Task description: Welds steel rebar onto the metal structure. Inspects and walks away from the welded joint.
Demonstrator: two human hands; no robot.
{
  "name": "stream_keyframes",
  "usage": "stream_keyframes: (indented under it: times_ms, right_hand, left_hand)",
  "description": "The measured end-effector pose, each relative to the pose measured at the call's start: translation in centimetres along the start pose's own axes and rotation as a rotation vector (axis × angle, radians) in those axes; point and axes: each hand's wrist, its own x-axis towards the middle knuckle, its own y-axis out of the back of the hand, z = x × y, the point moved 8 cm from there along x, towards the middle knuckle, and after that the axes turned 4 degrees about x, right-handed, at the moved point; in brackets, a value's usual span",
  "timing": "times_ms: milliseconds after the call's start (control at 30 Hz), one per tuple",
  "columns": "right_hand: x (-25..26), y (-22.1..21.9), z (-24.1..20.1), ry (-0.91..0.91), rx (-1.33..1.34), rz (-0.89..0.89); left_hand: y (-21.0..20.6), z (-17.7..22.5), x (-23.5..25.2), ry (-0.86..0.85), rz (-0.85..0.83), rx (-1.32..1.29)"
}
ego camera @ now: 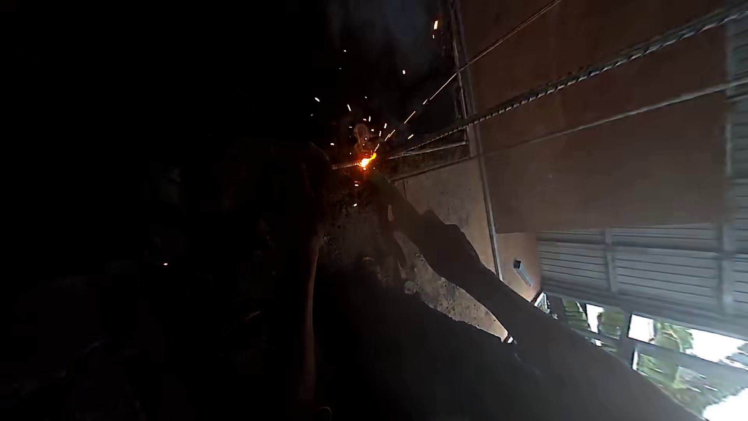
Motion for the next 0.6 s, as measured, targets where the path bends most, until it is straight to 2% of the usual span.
stream_keyframes:
  times_ms: [100, 233, 400, 533, 600]
  right_hand:
    - [-0.1, 0.1, 0.1, -0.019, 0.0, -0.01]
    - [-0.1, 0.4, 0.1, -0.009, 0.032, -0.015]
    - [0.5, -1.0, 0.7, -0.024, 0.434, -0.122]
    - [0.5, 0.5, 0.9, -0.004, -0.045, 0.011]
    - [0.9, 0.4, 1.7, 0.007, -0.006, 0.002]
  left_hand:
    - [-1.2, -0.5, 0.6, 0.087, -0.146, 0.131]
    - [-0.6, -0.2, 2.0, 0.087, -0.031, 0.189]
    - [-0.6, -0.2, 1.5, 0.057, -0.029, 0.158]
    - [-0.4, -0.1, 1.1, 0.05, -0.064, 0.156]
    - [-0.5, -0.2, 1.1, 0.063, -0.09, 0.152]
